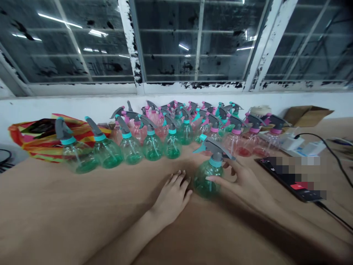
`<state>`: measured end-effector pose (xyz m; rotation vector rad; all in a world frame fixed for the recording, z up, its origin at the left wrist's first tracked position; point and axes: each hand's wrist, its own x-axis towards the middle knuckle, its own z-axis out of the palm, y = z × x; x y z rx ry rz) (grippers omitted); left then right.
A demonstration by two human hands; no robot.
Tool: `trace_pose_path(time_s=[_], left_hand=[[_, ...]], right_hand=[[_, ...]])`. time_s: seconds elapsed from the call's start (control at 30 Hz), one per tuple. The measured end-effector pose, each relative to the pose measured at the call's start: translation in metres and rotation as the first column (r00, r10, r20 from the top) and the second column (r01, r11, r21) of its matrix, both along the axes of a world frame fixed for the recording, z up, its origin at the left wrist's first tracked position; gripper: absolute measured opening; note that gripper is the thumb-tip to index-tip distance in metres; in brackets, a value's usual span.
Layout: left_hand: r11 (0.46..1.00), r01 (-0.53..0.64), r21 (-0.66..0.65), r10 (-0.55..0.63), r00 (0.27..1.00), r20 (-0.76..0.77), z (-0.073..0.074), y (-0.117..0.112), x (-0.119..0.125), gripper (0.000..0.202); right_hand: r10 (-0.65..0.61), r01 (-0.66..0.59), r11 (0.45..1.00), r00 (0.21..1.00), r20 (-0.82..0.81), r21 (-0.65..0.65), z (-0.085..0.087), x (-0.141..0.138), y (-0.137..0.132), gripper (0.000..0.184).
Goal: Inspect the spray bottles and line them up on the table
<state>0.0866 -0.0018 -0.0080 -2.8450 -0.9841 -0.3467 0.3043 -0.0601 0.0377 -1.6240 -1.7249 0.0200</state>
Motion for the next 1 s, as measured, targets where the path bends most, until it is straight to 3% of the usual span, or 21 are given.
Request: trace_pose_path(time_s=[0.2,0.3,0.5,0.8,1.0], left_hand=[[1.000,0.015,0.007,-0.015,0.999,0.052,-0.002,0.001,0.001,0.032],[1.000,0.017,0.013,-0.018,0.997,0.074,-0.003,0.002,0.000,0.032],[1.000,0.003,0.023,-0.005,0.996,0.093,-0.004,0.000,0.000,0.032],[1.000,-0.005,0.002,0.005,0.995,0.098,-0.002,-0.002,0.000,0.031],[1.000,0.001,-0.012,0.000,0.996,0.088,-0.001,-0.002,-0.001,0.031]], right_hand=[[-0.075,0.102,0.983,0.981,0.179,-0.153,0.017,-0.002,0.037,0.057],[-0.158,0.191,0.973,0.960,0.233,-0.130,0.022,-0.006,0.067,0.058],[-0.160,0.197,0.970,0.959,0.233,-0.143,0.025,-0.011,0.114,0.052],[-0.142,0.164,0.977,0.978,0.155,-0.137,0.017,-0.007,0.140,0.055],[-0.138,0.144,0.987,0.987,0.080,-0.071,0.011,-0.010,0.138,0.061]])
